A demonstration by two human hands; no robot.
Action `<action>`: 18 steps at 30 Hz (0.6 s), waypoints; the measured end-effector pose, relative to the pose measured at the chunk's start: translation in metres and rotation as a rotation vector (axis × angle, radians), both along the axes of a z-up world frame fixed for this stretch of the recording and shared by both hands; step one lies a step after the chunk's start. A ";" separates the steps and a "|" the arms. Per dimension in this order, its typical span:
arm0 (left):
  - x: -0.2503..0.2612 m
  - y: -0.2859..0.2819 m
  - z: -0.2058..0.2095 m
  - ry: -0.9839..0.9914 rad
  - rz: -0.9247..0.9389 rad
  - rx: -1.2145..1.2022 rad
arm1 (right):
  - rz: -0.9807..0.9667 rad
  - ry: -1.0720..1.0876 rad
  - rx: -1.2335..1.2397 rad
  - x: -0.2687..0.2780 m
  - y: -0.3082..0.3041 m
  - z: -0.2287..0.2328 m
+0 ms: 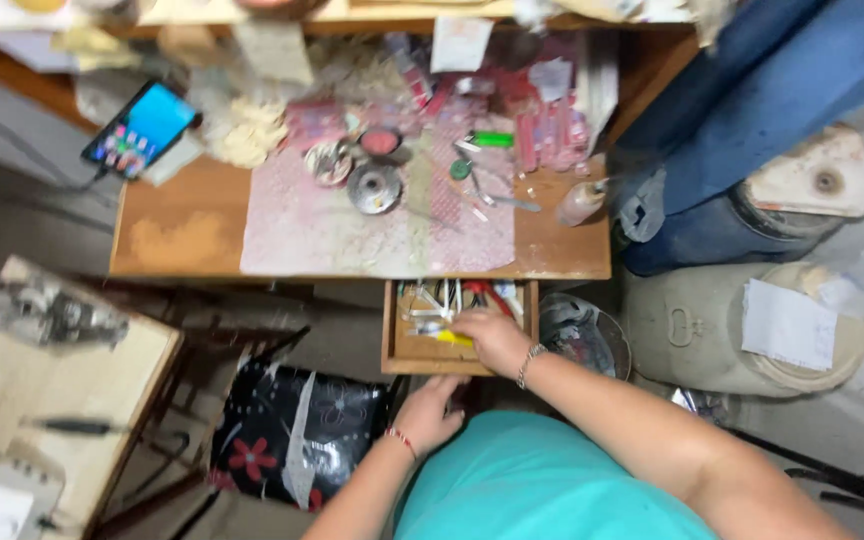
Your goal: Applying a blue liquid coating to the interior of dental molds using a small brush at a laboratory bench.
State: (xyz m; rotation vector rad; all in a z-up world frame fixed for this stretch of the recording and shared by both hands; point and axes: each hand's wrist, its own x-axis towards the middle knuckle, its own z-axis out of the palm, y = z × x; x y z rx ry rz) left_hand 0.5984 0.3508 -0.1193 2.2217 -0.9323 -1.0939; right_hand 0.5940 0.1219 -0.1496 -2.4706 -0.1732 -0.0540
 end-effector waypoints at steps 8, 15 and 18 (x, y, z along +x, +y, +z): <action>0.037 -0.027 -0.028 -0.166 -0.064 -0.026 | -0.220 -0.139 -0.169 -0.004 -0.021 0.056; 0.098 -0.078 -0.031 -0.226 0.005 -0.008 | -0.289 0.074 -0.341 -0.009 -0.042 0.036; 0.108 -0.087 -0.031 -0.226 0.014 -0.001 | -0.353 0.092 -0.362 -0.008 -0.041 0.037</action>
